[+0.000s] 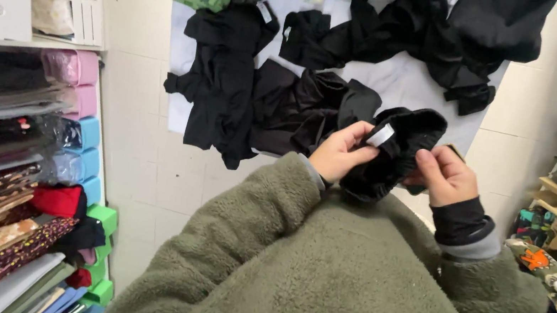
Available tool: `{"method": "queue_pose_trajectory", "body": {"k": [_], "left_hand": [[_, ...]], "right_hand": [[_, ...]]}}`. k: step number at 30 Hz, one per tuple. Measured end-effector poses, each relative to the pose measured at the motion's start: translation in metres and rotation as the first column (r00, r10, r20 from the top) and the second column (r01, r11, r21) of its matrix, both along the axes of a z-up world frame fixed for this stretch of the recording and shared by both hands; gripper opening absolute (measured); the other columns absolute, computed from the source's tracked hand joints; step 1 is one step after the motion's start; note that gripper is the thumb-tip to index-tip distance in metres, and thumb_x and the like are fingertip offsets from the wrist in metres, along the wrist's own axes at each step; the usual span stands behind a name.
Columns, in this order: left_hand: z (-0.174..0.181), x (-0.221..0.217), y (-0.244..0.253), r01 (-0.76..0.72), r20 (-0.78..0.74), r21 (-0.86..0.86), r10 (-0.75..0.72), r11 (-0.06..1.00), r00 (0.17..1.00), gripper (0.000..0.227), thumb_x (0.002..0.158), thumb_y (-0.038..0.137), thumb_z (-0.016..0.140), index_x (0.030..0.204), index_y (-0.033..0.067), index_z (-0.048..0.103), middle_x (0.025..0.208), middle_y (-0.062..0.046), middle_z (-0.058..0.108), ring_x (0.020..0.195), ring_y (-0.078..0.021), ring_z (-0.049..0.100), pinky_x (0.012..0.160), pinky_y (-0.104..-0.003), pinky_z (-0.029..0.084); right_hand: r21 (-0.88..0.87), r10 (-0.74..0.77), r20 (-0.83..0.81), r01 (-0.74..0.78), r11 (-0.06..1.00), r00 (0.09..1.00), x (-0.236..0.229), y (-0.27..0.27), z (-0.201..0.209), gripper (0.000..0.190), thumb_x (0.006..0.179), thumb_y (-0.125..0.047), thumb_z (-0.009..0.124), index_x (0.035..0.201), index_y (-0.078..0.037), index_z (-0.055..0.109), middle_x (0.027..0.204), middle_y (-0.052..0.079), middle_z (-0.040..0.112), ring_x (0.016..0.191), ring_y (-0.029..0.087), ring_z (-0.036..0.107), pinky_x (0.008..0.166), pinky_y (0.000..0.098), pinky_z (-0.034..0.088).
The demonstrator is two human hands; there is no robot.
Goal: The recorder is sorting through various black clothing items, checking their labels and moving them around a stockroom table.
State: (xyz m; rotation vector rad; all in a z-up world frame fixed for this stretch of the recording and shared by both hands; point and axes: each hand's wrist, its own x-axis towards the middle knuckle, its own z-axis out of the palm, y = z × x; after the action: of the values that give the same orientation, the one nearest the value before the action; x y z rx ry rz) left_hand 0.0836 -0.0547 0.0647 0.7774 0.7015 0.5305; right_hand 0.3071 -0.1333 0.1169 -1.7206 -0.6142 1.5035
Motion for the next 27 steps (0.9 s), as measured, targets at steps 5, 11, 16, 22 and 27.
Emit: {"method": "queue_pose_trajectory", "body": {"k": [5,11,16,22,27], "left_hand": [[0.016,-0.009,0.014,0.057,0.133,-0.076,-0.046,0.996,0.990,0.037,0.104,0.002,0.058,0.141,0.0017,0.055,0.127,-0.003,0.064,0.121,-0.0119,0.059,0.109,-0.030,0.048],[0.060,-0.002,0.040,0.180,0.001,0.140,-0.182,0.974,0.983,0.042,0.099,0.001,0.056,0.140,0.0046,0.060,0.132,-0.005,0.067,0.124,-0.0147,0.062,0.110,-0.030,0.048],[0.174,0.014,0.114,0.438,-0.357,0.732,-0.253,0.522,0.899,0.041,0.090,-0.001,0.061,0.129,0.0120,0.064,0.117,-0.010,0.070,0.110,-0.0264,0.068,0.096,-0.035,0.054],[0.297,-0.008,0.186,0.623,-0.624,0.781,0.085,0.035,0.777,0.025,0.085,0.000,0.061,0.108,0.0109,0.061,0.097,-0.007,0.069,0.095,-0.0305,0.069,0.073,-0.041,0.054],[0.365,-0.007,0.214,0.522,-0.514,0.813,0.102,-0.257,0.852,0.016,0.089,0.005,0.062,0.103,0.0126,0.065,0.099,-0.008,0.070,0.088,-0.0304,0.068,0.070,-0.042,0.053]], "right_hand": [[0.077,0.042,0.023,-0.044,0.996,0.999,0.002,0.004,0.017,0.023,0.107,-0.021,0.061,0.099,0.000,0.058,0.089,0.005,0.065,0.078,0.015,0.070,0.072,0.0311,0.061],[0.363,-0.111,0.119,0.061,0.930,0.987,-0.014,0.045,0.049,0.038,0.084,-0.010,0.077,0.113,-0.007,0.051,0.105,-0.002,0.058,0.087,0.010,0.067,0.071,0.0245,0.059],[0.369,0.059,0.629,-0.364,0.855,0.775,0.054,0.091,0.063,0.052,0.079,0.005,0.069,0.127,-0.004,0.052,0.109,0.007,0.065,0.091,0.014,0.067,0.066,0.0251,0.052],[0.347,-0.016,0.857,-0.555,0.756,0.514,0.073,0.135,0.226,0.036,0.086,0.001,0.077,0.112,0.002,0.053,0.115,0.022,0.064,0.103,0.023,0.066,0.076,0.0335,0.056],[0.731,0.264,0.490,-0.556,0.396,0.831,0.098,0.145,0.275,0.013,0.091,-0.001,0.058,0.097,-0.013,0.056,0.126,0.009,0.061,0.115,0.014,0.066,0.099,0.0309,0.058]]}}
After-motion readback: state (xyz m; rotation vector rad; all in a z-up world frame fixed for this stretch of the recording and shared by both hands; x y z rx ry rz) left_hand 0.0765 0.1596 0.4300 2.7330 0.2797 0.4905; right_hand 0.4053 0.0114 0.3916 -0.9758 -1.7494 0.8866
